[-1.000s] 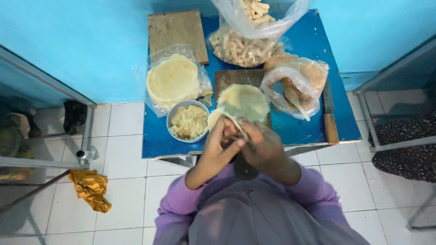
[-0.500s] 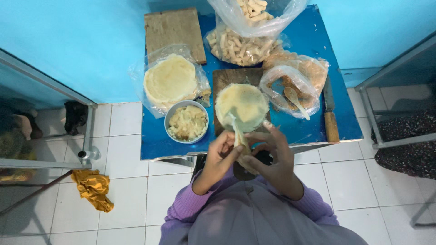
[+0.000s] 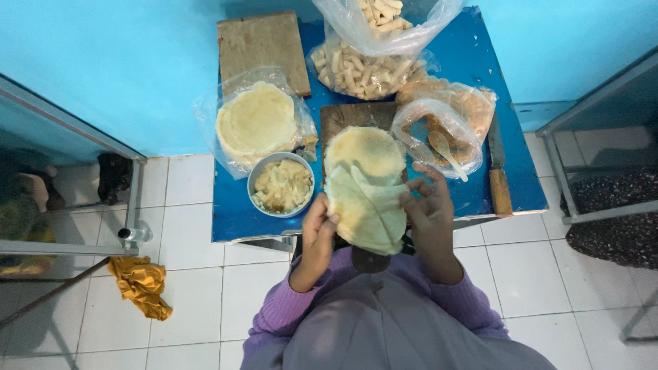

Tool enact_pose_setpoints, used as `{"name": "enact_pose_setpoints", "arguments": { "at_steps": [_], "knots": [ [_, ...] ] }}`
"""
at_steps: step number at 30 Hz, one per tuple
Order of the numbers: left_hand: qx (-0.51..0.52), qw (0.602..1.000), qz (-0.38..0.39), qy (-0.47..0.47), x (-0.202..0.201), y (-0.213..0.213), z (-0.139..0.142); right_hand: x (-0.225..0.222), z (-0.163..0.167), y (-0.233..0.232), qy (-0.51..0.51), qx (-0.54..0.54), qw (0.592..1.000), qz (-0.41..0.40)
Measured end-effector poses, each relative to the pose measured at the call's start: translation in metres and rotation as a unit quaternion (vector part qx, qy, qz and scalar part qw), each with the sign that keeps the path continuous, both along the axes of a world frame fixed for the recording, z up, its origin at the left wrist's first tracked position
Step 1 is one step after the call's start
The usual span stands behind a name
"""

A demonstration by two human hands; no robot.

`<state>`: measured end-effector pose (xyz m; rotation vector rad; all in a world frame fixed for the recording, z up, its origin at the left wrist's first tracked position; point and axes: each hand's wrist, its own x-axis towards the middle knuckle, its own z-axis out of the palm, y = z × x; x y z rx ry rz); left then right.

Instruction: The person peels a thin outer layer off a large round pancake by hand and drops the pieces into a bowl, then holds the pancake on a board and slices it with a knife. Bags of fried snack pieces and other wrapped pancakes sit on the table around the work area.

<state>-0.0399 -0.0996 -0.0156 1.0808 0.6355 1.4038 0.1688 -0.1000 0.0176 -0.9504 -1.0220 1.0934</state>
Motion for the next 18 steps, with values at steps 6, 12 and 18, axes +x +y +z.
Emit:
{"name": "enact_pose_setpoints", "arguments": {
  "at_steps": [6,12,18],
  "knots": [
    [0.003,0.992,-0.047,-0.115,0.010,0.001,-0.015,-0.013,0.003,0.010,0.266,-0.166,0.936,0.161],
    [0.005,0.991,-0.132,-0.025,-0.001,0.007,-0.010,-0.017,0.009,-0.002,0.069,-0.094,0.975,0.189],
    [-0.022,0.972,-0.098,0.213,-0.010,0.003,-0.001,-0.015,0.016,-0.009,-0.046,0.017,0.995,0.083]
  ]
}}
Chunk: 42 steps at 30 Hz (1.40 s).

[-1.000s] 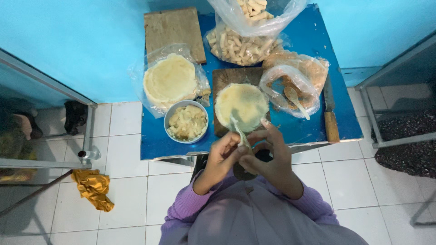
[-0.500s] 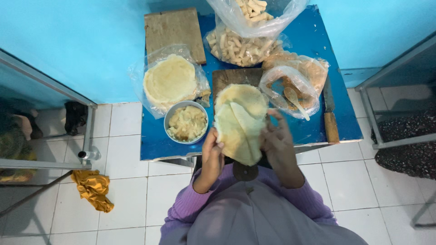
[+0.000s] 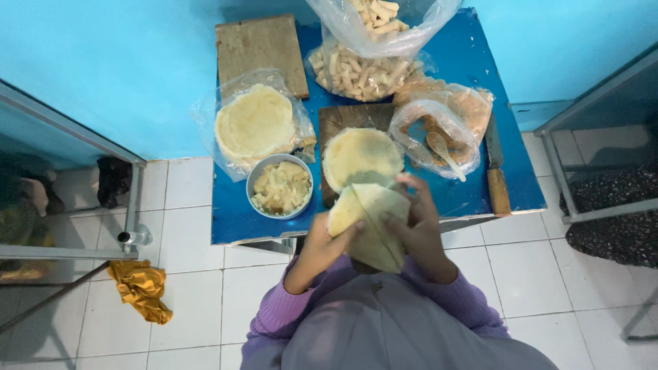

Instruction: The person peels a thin outer layer off a large round pancake by hand and drops the pieces into a bowl, then holds the pancake on a board and slices it with a knife. Bags of fried snack pieces and other wrapped pancakes sit on the table around the work area.

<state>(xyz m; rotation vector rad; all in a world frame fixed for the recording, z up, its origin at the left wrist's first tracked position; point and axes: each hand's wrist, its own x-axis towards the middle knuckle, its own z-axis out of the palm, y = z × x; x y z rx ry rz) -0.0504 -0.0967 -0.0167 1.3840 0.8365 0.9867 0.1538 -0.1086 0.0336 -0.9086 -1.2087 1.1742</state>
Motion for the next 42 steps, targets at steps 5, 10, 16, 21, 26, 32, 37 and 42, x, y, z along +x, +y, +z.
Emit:
{"name": "enact_pose_setpoints", "arguments": {
  "at_steps": [5,10,16,21,26,32,37,42],
  "knots": [
    [-0.088,0.983,0.036,-0.155,-0.003,-0.007,0.003,0.009,0.017,0.009,0.200,-0.109,0.974,-0.015],
    [-0.137,0.952,0.066,-0.266,-0.033,-0.016,0.012,0.026,0.023,0.013,0.217,-0.118,0.969,-0.009],
    [-0.157,0.904,0.112,-0.382,-0.062,-0.021,0.004,0.041,0.018,0.018,0.236,-0.077,0.968,-0.022],
    [-0.120,0.887,0.125,-0.428,-0.090,-0.028,0.016,0.052,0.027,0.030,0.087,-0.037,0.995,-0.023],
    [-0.101,0.895,0.154,-0.406,-0.085,-0.033,0.032,0.056,0.044,0.085,-0.115,0.113,0.985,-0.061],
    [-0.091,0.908,0.142,-0.383,-0.088,-0.028,0.036,0.023,0.024,0.124,-0.391,0.451,0.799,-0.074],
    [-0.078,0.911,0.130,-0.385,-0.092,-0.026,0.032,0.007,-0.008,0.078,-0.486,0.446,0.751,-0.034],
    [-0.092,0.909,0.148,-0.379,-0.088,-0.028,0.030,0.014,-0.012,0.064,-0.496,0.408,0.766,-0.030]
  ]
}}
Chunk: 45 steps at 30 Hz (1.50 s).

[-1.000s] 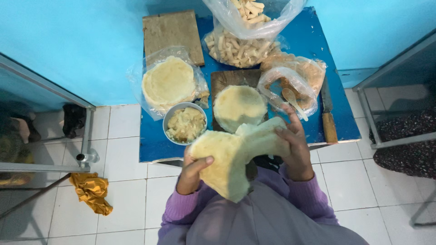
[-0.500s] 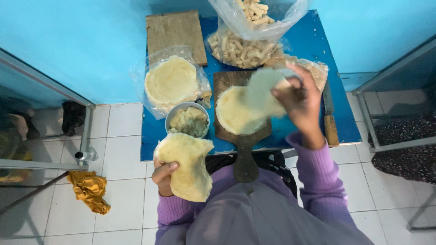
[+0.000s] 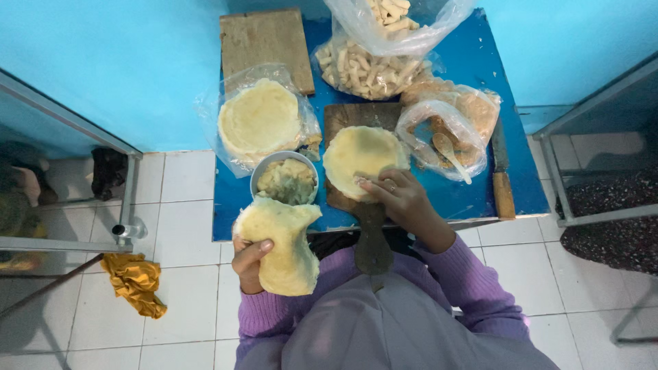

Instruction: The person peels a thin outer layer off a large round pancake by hand and drops the pieces into a bowl, then holds the pancake on a board and slices it with a knife. Bags of fried snack pieces and other wrapped pancakes sit on the table around the work area.

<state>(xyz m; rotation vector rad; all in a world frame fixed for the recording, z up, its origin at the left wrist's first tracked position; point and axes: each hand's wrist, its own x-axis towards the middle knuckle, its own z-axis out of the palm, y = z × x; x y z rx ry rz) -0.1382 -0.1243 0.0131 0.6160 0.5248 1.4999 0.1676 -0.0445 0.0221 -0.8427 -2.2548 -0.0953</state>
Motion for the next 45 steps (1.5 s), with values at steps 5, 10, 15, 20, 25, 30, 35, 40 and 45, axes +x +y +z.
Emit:
{"name": "enact_pose_setpoints", "arguments": {
  "at_steps": [5,10,15,20,25,30,35,40,45],
  "knots": [
    [0.012,1.000,-0.007,0.002,-0.001,0.002,-0.004,0.007,-0.005,0.006,0.036,-0.063,0.997,0.016],
    [0.045,0.999,-0.028,0.000,-0.006,0.006,-0.013,0.024,-0.004,0.023,0.136,-0.087,0.985,-0.059],
    [0.021,0.996,-0.051,0.067,-0.001,0.001,-0.017,0.025,0.006,0.053,0.160,-0.142,0.970,-0.112],
    [-0.017,0.995,-0.065,0.068,0.005,-0.003,-0.014,0.010,0.002,0.066,0.076,-0.126,0.977,-0.156],
    [0.019,0.995,-0.077,0.066,0.001,0.000,-0.012,0.017,0.004,0.070,0.173,-0.191,0.957,-0.134],
    [-0.005,0.995,-0.070,0.071,0.003,-0.003,-0.009,0.027,0.010,0.071,0.169,-0.251,0.944,-0.130],
    [-0.027,0.991,-0.065,0.113,0.012,-0.002,-0.002,0.019,0.013,0.067,0.116,-0.166,0.967,-0.155],
    [-0.085,0.979,-0.039,0.181,0.053,0.014,-0.007,0.001,0.026,0.010,0.182,-0.131,0.972,-0.077],
    [0.020,0.988,-0.068,0.138,0.096,0.025,-0.009,-0.020,0.031,-0.062,0.218,-0.186,0.954,0.086]
  ]
}}
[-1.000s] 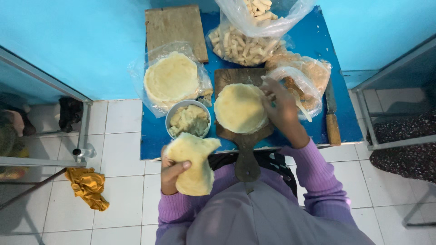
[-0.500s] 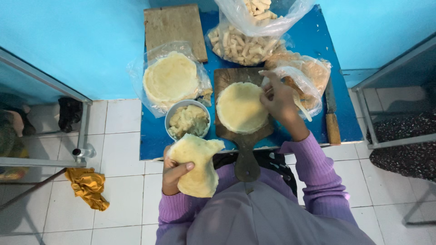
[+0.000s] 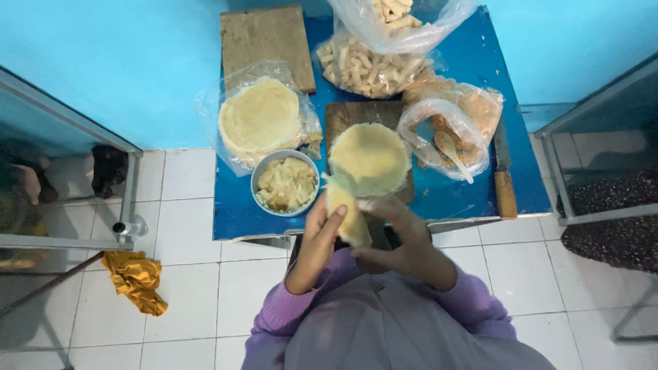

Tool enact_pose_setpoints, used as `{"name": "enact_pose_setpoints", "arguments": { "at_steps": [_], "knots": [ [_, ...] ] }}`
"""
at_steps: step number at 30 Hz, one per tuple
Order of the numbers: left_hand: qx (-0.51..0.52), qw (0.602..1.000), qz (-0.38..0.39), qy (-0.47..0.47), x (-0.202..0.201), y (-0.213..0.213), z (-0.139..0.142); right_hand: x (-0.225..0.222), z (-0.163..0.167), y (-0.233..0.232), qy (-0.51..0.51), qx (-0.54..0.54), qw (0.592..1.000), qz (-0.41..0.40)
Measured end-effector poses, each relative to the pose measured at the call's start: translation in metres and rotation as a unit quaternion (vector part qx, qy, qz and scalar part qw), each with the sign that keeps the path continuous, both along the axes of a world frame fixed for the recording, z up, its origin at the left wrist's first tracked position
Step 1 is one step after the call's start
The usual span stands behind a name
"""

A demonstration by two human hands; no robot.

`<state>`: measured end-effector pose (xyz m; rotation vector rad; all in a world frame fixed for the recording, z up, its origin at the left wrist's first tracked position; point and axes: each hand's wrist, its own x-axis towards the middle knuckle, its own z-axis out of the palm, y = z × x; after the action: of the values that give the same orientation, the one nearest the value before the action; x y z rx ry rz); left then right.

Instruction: The person peels a thin outer layer off a large round pancake by hand and drops the pieces into a bowl, then holds the pancake on a board and slices it with a knife. Bags of fried snack pieces and other wrapped pancakes sit on the table around the work area.

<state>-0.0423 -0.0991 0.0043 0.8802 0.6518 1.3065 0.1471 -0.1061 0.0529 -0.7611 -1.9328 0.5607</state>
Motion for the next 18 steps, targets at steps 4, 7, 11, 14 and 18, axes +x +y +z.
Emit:
{"name": "enact_pose_setpoints", "arguments": {
  "at_steps": [4,7,11,14,18],
  "knots": [
    [0.074,0.996,-0.041,-0.010,0.001,-0.005,0.005,-0.011,-0.010,-0.011,-0.008,0.062,0.991,-0.116],
    [0.046,0.995,-0.069,-0.052,0.001,-0.004,0.003,-0.011,-0.021,-0.012,0.086,-0.023,0.990,-0.110],
    [0.100,0.995,-0.021,-0.005,0.005,-0.002,-0.010,-0.007,-0.033,-0.017,0.168,-0.093,0.980,-0.053],
    [0.127,0.992,0.003,0.009,0.007,-0.003,-0.018,-0.002,-0.035,-0.019,0.169,-0.079,0.982,-0.030],
    [0.094,0.995,0.009,0.018,0.008,-0.003,-0.019,0.002,-0.033,-0.017,0.176,-0.133,0.974,-0.042]
  ]
}}
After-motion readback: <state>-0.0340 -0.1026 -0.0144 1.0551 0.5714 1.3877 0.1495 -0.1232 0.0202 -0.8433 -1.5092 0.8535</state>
